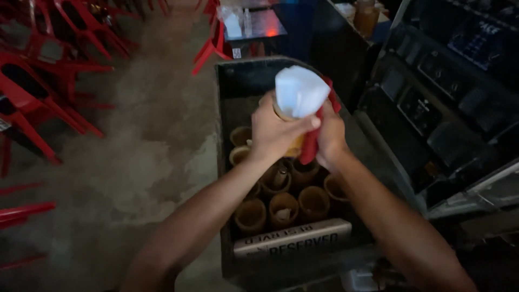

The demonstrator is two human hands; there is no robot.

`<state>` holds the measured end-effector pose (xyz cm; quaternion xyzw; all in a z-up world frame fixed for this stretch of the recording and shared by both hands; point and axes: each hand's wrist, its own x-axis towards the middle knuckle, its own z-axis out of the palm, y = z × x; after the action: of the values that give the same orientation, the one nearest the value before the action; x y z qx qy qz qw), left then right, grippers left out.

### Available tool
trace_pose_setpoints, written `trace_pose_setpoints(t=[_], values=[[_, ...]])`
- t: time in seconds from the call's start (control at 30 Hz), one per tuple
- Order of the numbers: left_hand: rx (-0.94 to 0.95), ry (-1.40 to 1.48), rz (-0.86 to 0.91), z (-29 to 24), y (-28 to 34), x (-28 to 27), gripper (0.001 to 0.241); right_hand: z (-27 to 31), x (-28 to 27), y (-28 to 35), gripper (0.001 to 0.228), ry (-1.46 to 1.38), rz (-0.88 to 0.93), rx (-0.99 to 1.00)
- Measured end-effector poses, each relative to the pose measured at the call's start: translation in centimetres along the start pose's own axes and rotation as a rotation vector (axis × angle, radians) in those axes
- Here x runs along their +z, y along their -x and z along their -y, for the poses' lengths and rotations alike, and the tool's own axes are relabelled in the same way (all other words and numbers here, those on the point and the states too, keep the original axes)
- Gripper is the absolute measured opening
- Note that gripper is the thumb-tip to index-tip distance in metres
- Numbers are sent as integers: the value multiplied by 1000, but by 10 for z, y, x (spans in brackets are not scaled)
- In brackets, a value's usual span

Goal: The recorder is wiping bamboo cups with a red cloth and organizing them on a tray.

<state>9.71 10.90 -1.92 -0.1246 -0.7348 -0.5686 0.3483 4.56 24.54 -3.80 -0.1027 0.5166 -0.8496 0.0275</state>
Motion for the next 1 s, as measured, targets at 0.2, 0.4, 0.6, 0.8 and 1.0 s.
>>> trace_pose_setpoints(t=[0.2,0.4,0.6,0.8,1.0], values=[[14,395,251,18,-11,-10,81,-3,-23,-17,62,-4,74,132],[117,-176,105,32,-86,-47,92,22,-58,-23,67,36,-248,-15],[-66,-645,68,123,-127,-70,103,30,-65,-23,66,81,-294,-103],[-500,-975,513,106,-104,-68,142,35,-70,-28,69,80,-339,-104],[-520,-1227,865,123,-95,-64,99,27,-96,-41,80,116,-359,-95]])
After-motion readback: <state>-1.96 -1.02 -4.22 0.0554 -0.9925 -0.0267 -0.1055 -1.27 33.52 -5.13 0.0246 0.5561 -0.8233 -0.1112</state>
